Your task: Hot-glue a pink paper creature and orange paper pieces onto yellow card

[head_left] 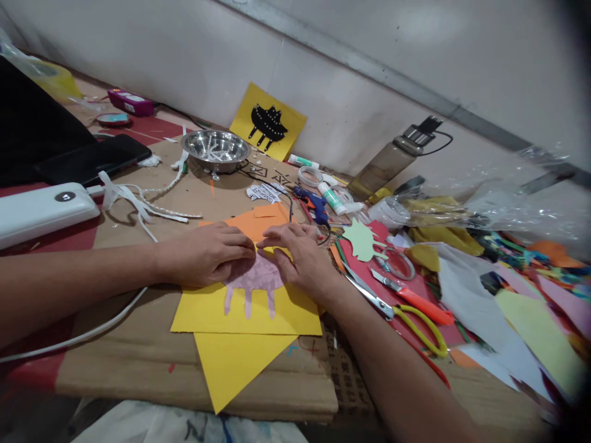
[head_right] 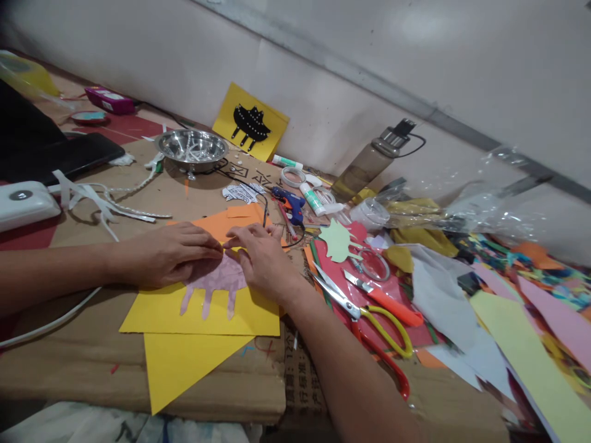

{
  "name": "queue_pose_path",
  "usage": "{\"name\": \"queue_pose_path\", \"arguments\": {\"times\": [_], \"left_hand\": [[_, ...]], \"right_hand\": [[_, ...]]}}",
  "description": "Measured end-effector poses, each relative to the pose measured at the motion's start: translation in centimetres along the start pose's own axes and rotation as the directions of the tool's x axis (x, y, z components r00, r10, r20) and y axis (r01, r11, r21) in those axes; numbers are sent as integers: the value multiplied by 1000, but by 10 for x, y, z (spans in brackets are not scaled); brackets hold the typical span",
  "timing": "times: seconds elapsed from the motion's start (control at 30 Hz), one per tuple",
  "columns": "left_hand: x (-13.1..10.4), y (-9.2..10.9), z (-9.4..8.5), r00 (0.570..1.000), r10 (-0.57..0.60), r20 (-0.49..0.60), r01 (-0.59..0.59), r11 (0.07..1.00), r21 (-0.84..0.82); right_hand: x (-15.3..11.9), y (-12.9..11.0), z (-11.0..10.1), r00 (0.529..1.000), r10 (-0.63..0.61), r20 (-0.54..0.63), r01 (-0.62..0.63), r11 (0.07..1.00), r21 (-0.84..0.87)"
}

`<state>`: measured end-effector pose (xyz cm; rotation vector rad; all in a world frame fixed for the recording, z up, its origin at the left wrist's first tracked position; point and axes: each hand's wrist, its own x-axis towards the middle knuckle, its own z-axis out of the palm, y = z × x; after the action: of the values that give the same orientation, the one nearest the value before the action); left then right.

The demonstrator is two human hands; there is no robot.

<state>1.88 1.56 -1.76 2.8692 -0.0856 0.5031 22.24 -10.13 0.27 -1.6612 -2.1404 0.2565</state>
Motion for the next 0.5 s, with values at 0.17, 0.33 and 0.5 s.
{"name": "queue_pose_path", "arguments": {"times": [0.17, 0.33, 0.5], "left_hand": [[0, -1, 1, 1000, 0, 23, 0, 1000, 4], [0, -1, -1, 1000, 6, 23, -6, 1000, 0], [1, 1, -2, 1000, -2, 12, 2, 1000, -22]], "right_hand": [[2, 5, 6, 997, 63, 41, -62, 998, -27], [0, 16, 6, 990, 142, 9, -140, 966, 219], [-4, 13, -1, 996, 88, -17, -84, 984, 156]]}}
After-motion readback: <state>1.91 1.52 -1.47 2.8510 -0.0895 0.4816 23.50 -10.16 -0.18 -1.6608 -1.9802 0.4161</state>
